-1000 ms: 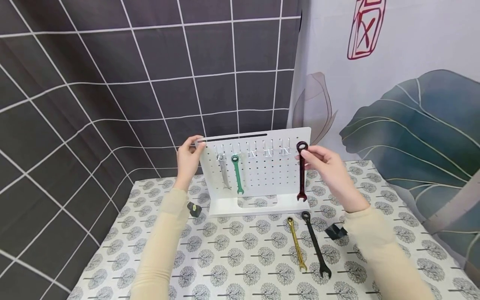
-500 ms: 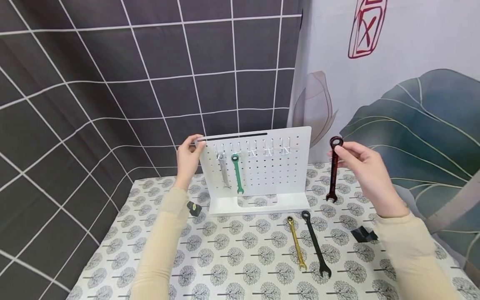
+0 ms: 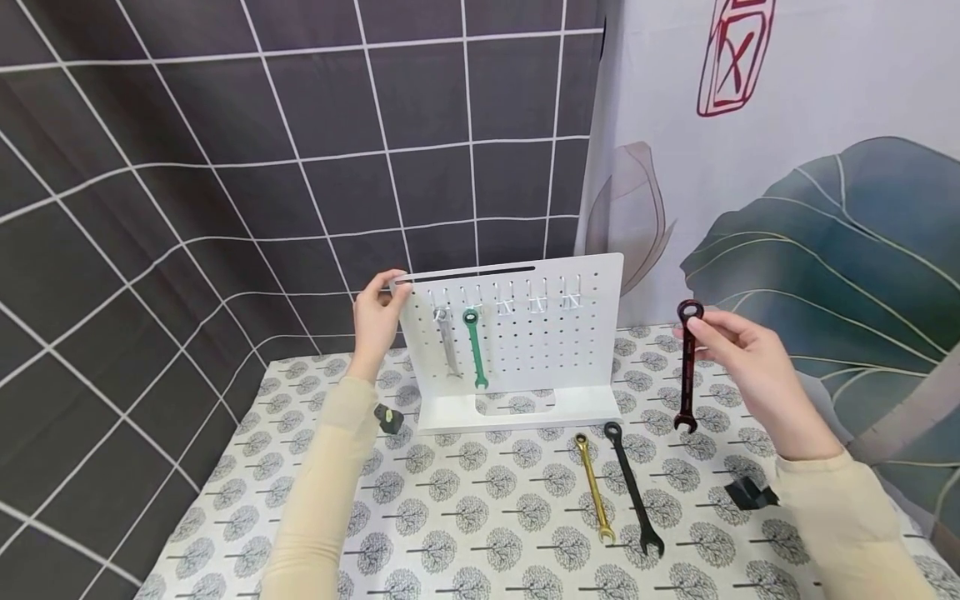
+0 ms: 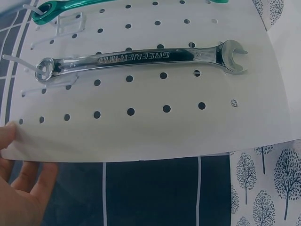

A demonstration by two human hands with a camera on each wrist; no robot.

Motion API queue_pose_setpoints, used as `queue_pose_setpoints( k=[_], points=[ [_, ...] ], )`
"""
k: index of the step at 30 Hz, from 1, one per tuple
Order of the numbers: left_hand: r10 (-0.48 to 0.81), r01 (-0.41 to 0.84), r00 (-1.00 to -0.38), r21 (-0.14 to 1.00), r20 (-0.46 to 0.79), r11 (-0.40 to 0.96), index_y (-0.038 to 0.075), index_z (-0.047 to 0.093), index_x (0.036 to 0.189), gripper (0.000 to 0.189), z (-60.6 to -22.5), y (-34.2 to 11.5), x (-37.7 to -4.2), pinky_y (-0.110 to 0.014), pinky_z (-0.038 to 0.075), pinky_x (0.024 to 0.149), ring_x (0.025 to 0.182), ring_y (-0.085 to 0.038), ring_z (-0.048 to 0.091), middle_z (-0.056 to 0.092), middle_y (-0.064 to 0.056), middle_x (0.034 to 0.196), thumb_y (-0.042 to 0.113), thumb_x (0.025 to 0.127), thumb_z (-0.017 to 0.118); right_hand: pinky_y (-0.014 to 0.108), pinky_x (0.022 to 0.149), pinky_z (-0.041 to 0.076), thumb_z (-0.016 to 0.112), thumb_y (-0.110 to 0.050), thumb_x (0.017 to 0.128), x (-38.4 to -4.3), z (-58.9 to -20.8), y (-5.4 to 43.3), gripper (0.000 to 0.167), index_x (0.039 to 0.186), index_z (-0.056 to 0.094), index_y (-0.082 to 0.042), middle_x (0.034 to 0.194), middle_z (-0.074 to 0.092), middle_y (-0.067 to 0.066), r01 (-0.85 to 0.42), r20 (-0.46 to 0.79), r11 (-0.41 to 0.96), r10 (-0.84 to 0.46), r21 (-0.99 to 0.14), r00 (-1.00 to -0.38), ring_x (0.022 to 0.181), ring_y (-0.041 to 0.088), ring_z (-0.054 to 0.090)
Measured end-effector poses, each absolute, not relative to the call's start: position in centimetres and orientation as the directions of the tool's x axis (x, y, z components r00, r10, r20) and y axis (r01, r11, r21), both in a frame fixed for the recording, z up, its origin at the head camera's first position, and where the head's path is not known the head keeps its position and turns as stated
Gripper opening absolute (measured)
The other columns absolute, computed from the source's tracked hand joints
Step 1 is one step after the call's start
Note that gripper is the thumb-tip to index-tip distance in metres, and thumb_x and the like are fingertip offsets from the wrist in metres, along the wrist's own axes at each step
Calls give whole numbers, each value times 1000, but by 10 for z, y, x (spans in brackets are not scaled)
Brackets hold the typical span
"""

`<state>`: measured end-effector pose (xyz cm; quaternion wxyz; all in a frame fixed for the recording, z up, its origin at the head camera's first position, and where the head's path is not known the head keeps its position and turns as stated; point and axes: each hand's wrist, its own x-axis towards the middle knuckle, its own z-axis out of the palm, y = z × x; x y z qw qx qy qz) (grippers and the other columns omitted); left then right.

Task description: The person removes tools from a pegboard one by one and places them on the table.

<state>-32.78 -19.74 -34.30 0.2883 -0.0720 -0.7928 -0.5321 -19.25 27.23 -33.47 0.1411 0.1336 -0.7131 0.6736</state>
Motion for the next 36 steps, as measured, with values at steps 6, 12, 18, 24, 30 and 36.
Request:
queue_pose_setpoints(
  k=[6, 12, 18, 24, 30, 36],
  points=[
    [-199, 401, -830, 806, 521, 436, 15, 69, 123, 30, -343, -197, -328, -28, 50, 68, 80, -18, 67, 72, -12, 109, 27, 96, 71, 15, 77, 51, 64, -14, 101, -191, -349, 280, 14, 113, 71, -13, 97, 74, -6, -327, 329, 122, -3, -937, -944, 80, 8, 69],
    [-205, 400, -828, 805, 523, 437, 14, 69, 122, 28, -344, -197, -329, -28, 50, 69, 80, -19, 68, 72, -12, 108, 25, 96, 71, 14, 79, 49, 61, -21, 103, -190, -362, 286, 15, 115, 68, -19, 98, 71, -13, -261, 271, 281, -3, -924, -963, 82, 7, 68],
    [-194, 408, -832, 811, 519, 420, 14, 69, 122, 30, -342, -196, -329, -27, 50, 68, 80, -19, 68, 72, -11, 112, 27, 96, 72, 15, 77, 51, 60, -17, 103, -190, -381, 290, 13, 111, 67, -25, 97, 71, -15, -237, 240, 250, -19, -939, -971, 82, 6, 69],
    [-196, 404, -835, 815, 514, 416, 14, 69, 121, 29, -343, -196, -329, -27, 49, 68, 78, -17, 67, 73, -12, 105, 28, 96, 72, 16, 76, 51, 58, -26, 104, -188, -397, 294, 38, 128, 59, 4, 99, 63, -22, -160, 168, 366, -9, -917, -986, 82, 5, 68],
    [-200, 408, -829, 809, 522, 424, 14, 69, 122, 30, -344, -197, -328, -27, 49, 67, 77, -17, 66, 73, -13, 102, 28, 96, 72, 18, 77, 51, 57, -30, 105, -187, -413, 295, 56, 136, 48, 15, 100, 63, -23, -101, 105, 414, -12, -905, -994, 84, 5, 68],
    [-206, 412, -823, 806, 529, 426, 13, 69, 121, 29, -344, -196, -328, -26, 48, 66, 75, -17, 65, 73, -14, 100, 27, 95, 72, 20, 81, 51, 56, -32, 105, -186, -426, 294, 58, 137, 46, 15, 117, 66, 11, -51, 45, 429, -23, -902, -999, 85, 8, 69]
  ],
)
